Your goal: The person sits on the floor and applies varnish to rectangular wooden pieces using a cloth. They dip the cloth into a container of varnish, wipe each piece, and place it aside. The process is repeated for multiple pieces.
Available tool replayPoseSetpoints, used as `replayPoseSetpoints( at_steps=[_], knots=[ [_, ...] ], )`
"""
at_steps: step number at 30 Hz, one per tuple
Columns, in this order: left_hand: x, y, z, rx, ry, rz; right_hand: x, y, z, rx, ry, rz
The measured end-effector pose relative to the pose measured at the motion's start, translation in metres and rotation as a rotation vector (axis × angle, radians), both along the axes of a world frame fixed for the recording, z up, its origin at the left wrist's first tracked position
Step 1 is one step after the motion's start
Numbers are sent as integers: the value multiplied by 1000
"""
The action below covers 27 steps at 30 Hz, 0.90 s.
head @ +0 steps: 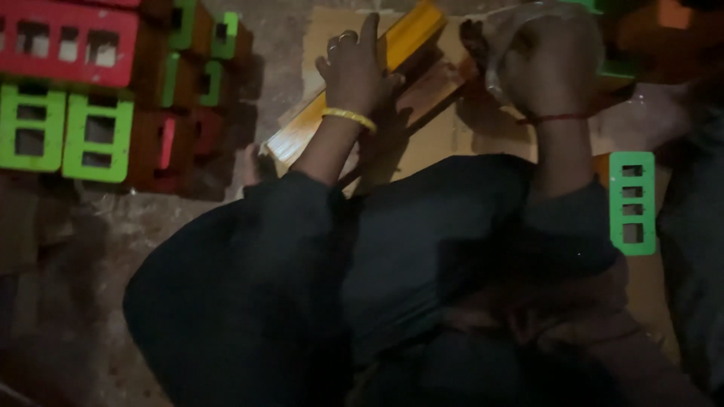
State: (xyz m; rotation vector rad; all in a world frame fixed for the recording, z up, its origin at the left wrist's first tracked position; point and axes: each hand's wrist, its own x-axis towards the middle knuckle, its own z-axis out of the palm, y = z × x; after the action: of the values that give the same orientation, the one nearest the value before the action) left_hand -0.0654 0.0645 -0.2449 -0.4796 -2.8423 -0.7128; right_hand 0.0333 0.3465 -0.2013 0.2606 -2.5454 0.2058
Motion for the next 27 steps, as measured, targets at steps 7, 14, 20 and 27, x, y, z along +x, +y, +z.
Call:
replayPoseSetpoints(
  at_steps=[7, 14, 20, 27],
  knots=[
    [-18, 25, 0, -190, -258, 20, -7, 7, 20, -180, 96, -52],
    [30, -70, 62, 338, 427, -216, 26, 6, 76, -328, 336, 126],
    [115, -70, 75, 588, 123, -59, 86, -48, 137, -328, 191, 203],
    [138, -76, 74, 525, 228, -54, 117, -140, 188, -136, -47, 223]
  ],
)
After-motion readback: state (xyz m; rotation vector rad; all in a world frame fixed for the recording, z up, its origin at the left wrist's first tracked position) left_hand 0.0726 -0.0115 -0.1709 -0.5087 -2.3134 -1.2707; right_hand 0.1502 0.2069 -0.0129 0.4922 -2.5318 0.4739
